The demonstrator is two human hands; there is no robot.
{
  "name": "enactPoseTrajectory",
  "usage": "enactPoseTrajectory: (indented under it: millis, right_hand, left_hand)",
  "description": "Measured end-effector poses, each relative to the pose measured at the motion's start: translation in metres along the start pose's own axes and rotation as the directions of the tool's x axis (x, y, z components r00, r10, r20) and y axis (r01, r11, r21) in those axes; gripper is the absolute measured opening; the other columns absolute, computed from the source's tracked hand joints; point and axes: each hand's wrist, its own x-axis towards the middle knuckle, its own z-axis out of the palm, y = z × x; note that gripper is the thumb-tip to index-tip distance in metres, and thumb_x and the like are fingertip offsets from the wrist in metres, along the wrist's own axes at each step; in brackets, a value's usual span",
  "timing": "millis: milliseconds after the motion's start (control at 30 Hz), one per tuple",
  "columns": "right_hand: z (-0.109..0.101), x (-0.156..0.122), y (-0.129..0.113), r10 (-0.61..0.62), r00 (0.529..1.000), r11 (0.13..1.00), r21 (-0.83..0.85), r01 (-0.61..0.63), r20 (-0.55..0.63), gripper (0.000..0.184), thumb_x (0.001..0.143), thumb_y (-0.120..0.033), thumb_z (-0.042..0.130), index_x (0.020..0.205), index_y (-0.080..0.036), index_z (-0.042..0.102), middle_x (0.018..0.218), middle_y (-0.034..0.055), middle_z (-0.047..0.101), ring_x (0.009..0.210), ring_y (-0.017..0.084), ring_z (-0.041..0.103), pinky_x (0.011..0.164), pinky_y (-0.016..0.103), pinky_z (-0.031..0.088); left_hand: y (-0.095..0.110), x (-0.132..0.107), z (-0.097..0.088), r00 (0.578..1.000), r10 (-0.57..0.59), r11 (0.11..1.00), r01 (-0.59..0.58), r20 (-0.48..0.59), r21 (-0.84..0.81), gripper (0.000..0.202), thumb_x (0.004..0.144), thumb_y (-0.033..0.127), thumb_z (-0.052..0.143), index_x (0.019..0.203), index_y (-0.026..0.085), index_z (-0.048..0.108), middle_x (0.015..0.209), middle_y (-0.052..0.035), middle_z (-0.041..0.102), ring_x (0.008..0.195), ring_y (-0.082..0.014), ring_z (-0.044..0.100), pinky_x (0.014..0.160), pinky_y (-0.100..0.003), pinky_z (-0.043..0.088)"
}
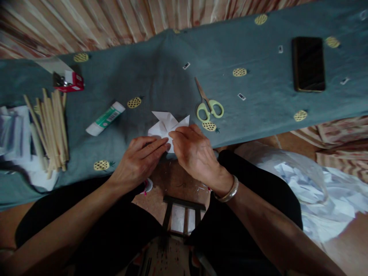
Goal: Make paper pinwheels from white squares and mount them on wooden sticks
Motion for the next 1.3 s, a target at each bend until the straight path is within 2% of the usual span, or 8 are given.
enactPoseTrajectory:
  millis: [67, 333, 700, 1067, 1300]
  right_hand:
    - [-0.001, 0.001, -0.001, -0.036, 0.999, 0.998, -0.053, 0.037, 0.030, 0.027, 0.096, -0.014, 0.044, 0.110, -0.014, 0.068, 0.100, 0.0098, 0.069, 0.092, 0.024, 0.060, 0.085, 0.040, 0.049]
    - [-0.004, 0.005, -0.007, -0.083, 0.991, 0.974, -0.204, 0.102, 0.101, 0.029, 0.098, -0.014, 0.041, 0.102, -0.013, 0.070, 0.094, 0.0117, 0.066, 0.087, 0.026, 0.053, 0.076, 0.039, 0.050]
    - [0.003, 0.011, -0.011, -0.048, 0.990, 0.947, -0.309, 0.089, 0.136, 0.026, 0.092, -0.005, 0.044, 0.089, -0.016, 0.067, 0.090, 0.0097, 0.064, 0.088, 0.025, 0.052, 0.077, 0.038, 0.047]
    - [0.007, 0.019, -0.015, -0.072, 0.980, 0.908, -0.394, 0.140, 0.184, 0.020, 0.090, -0.007, 0.052, 0.078, -0.016, 0.066, 0.082, 0.0078, 0.063, 0.083, 0.023, 0.052, 0.074, 0.035, 0.047]
    - [0.008, 0.019, -0.012, -0.082, 0.984, 0.921, -0.365, 0.137, 0.161, 0.028, 0.092, -0.008, 0.046, 0.078, -0.020, 0.067, 0.083, 0.0076, 0.065, 0.082, 0.023, 0.054, 0.075, 0.036, 0.050]
  left_hand:
    - [0.000, 0.000, 0.000, 1.000, 0.003, 1.000, -0.003, -0.001, 0.005, 0.028, 0.097, 0.015, 0.051, 0.123, 0.009, 0.060, 0.126, -0.0123, 0.068, 0.111, -0.0261, 0.058, 0.089, -0.043, 0.051]
    - [0.001, 0.002, -0.001, 1.000, 0.010, 1.000, -0.010, -0.003, 0.013, 0.027, 0.096, 0.015, 0.052, 0.121, 0.008, 0.061, 0.123, -0.0120, 0.069, 0.109, -0.0265, 0.059, 0.087, -0.043, 0.050]
    - [0.001, 0.002, -0.002, 1.000, -0.012, 1.000, 0.011, 0.024, 0.028, 0.027, 0.097, 0.016, 0.050, 0.120, 0.010, 0.062, 0.121, -0.0124, 0.070, 0.113, -0.0257, 0.059, 0.089, -0.042, 0.047]
    - [-0.002, 0.001, -0.012, 0.994, -0.033, 0.999, 0.034, -0.102, 0.015, 0.026, 0.094, 0.013, 0.055, 0.118, 0.011, 0.062, 0.112, -0.0104, 0.073, 0.101, -0.0234, 0.060, 0.084, -0.039, 0.048]
    - [-0.013, 0.008, -0.019, 0.982, -0.094, 0.993, 0.104, -0.164, 0.048, 0.020, 0.094, 0.017, 0.054, 0.111, 0.017, 0.065, 0.104, -0.0074, 0.074, 0.097, -0.0221, 0.061, 0.082, -0.039, 0.047]
